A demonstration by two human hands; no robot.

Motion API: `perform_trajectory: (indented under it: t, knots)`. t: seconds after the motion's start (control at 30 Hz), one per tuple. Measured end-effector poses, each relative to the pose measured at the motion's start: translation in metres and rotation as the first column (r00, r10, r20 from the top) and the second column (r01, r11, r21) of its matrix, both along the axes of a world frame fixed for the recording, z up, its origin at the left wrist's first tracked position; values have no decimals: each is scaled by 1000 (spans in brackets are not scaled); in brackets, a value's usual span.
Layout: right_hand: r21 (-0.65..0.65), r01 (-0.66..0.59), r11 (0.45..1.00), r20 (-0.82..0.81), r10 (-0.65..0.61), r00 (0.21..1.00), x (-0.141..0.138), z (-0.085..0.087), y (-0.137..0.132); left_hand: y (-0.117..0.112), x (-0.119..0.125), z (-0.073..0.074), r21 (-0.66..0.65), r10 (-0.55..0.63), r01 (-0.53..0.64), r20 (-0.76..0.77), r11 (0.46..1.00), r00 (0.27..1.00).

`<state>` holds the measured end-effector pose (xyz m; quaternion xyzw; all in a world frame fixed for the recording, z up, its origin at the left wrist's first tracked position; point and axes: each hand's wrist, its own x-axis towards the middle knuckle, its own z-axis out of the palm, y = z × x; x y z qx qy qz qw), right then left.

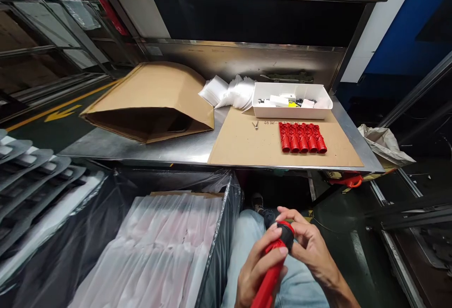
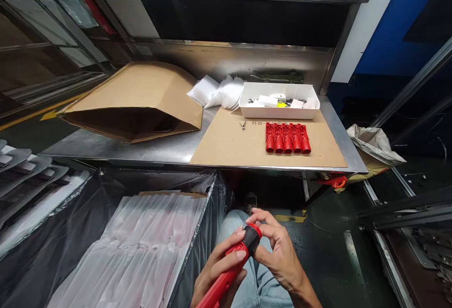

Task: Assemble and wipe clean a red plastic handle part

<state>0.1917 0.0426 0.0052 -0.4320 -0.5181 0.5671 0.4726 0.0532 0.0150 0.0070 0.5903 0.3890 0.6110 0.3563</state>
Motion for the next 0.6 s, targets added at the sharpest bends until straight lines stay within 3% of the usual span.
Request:
perform_trajectory:
  t: [0.07,0.13,0.23,0.3,0.37,0.6]
  knots:
    - [8,-25,1000,-28,25,999,2,2,-2,0,1,4,-116,15,-4,91,993,996]
    - [5,-42,999,-49,42,998,5,3,-4,3,-1,11,-312,73,16,270,950,960]
    - [-11,29,1000,5,-29,1000,9,7,-9,10,-6,22,-556,231,156,562,816,794]
    - [16,122,992,101,-123,987,9,8,-14,14,-10,28,-599,293,254,664,759,688]
    - [74,169,983,185,-180,966,4,10,-19,15,-12,30,-601,300,317,705,734,642]
    - [182,187,965,245,-229,942,-33,11,-30,6,-8,21,-670,349,387,694,634,630]
